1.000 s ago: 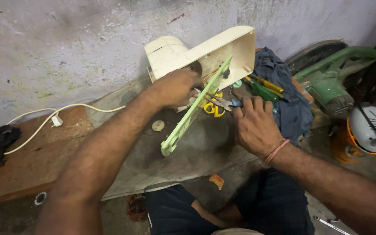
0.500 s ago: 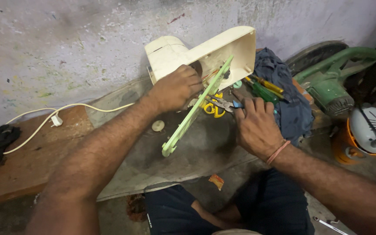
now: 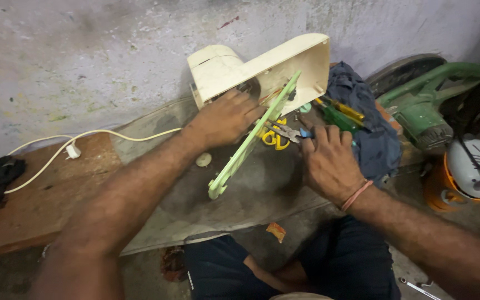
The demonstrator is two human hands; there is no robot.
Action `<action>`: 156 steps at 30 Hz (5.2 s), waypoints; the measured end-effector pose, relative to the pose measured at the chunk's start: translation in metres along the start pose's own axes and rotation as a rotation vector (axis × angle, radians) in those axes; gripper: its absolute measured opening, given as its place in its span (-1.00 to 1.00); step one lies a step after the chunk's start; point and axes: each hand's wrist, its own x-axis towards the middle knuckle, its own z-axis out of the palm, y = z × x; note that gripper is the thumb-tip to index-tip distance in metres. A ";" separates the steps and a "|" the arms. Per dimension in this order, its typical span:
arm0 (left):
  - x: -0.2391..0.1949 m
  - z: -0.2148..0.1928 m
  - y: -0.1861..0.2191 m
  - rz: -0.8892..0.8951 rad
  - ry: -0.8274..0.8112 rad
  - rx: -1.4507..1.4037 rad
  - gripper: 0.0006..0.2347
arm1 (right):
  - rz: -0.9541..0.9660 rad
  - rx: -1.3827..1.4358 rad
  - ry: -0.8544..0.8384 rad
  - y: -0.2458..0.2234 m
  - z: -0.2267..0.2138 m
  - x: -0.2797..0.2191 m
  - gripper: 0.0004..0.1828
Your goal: The person repairs a mixer grinder by dismantling its housing, using pliers and screwdrivers to manipulate internal wires and motor components, and reassembling parts of the base.
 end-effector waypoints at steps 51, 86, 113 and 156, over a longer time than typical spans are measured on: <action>-0.023 0.046 0.015 -0.227 0.514 0.011 -0.83 | -0.012 0.044 -0.062 -0.003 0.006 0.016 -0.75; -0.154 -0.066 -0.024 -0.814 0.842 -0.219 -0.80 | 0.381 0.161 -0.046 0.024 0.069 -0.016 -0.69; -0.275 0.024 -0.085 -1.602 0.714 -1.001 -0.77 | 0.326 -0.099 -0.056 0.023 0.113 0.019 -0.54; 0.013 -0.001 -0.061 -0.525 -0.235 0.083 -0.83 | 0.352 0.370 0.068 -0.008 0.143 0.033 -0.82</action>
